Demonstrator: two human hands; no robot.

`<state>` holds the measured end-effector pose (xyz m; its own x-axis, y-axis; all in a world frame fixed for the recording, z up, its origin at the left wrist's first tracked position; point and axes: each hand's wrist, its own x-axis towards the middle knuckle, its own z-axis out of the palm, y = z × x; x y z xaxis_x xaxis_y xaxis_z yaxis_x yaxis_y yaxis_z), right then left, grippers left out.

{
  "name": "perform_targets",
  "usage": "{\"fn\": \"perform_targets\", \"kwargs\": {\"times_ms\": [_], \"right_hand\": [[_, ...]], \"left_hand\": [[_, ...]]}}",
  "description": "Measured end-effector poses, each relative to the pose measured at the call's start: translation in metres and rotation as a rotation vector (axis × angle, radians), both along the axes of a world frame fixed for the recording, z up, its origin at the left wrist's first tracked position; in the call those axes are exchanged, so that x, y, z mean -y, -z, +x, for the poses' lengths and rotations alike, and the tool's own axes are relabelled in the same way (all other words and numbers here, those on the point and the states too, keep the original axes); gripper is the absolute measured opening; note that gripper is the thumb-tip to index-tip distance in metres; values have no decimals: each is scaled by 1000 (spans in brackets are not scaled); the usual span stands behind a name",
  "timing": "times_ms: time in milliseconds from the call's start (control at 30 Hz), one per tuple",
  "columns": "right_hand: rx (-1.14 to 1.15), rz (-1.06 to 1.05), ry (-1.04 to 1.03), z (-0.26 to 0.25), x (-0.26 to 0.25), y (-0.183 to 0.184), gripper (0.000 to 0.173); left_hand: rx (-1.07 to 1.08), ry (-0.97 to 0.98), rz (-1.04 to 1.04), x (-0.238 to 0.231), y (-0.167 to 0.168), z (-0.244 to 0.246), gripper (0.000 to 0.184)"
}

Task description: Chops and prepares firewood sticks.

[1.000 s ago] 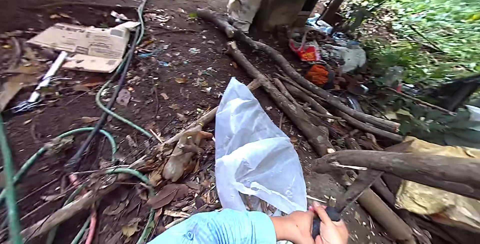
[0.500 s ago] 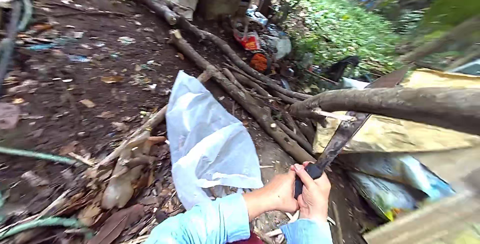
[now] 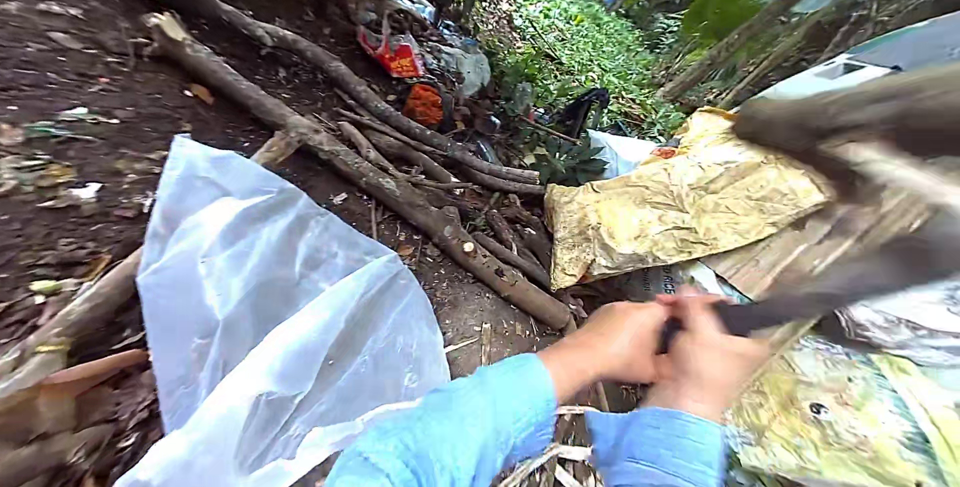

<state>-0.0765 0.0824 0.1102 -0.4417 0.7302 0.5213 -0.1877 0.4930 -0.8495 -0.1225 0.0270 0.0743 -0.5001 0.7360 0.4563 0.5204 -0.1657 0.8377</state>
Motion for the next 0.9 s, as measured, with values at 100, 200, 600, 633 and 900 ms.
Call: {"fn": "perform_targets", "kwargs": {"times_ms": [100,200,600,633,900], "right_hand": [[585,-200,31,-43,-21,129,39],[940,-419,-2,-85,-35,214,26],[464,-583,-150,-9,-25,148,11],[421,-528,-156,-2,-26,126,10],[-155,-71,-279,19,-53,-53,20]], "left_hand": [[404,-89,-266,-11,133,-19,52],[650,-174,-559,-22,212,-35,54],[417,-140,-618,-5,135,27,64],[376,-131,-586,-6,113,30,64],[-91,-68,-166,-20,-71,25,47]]}}
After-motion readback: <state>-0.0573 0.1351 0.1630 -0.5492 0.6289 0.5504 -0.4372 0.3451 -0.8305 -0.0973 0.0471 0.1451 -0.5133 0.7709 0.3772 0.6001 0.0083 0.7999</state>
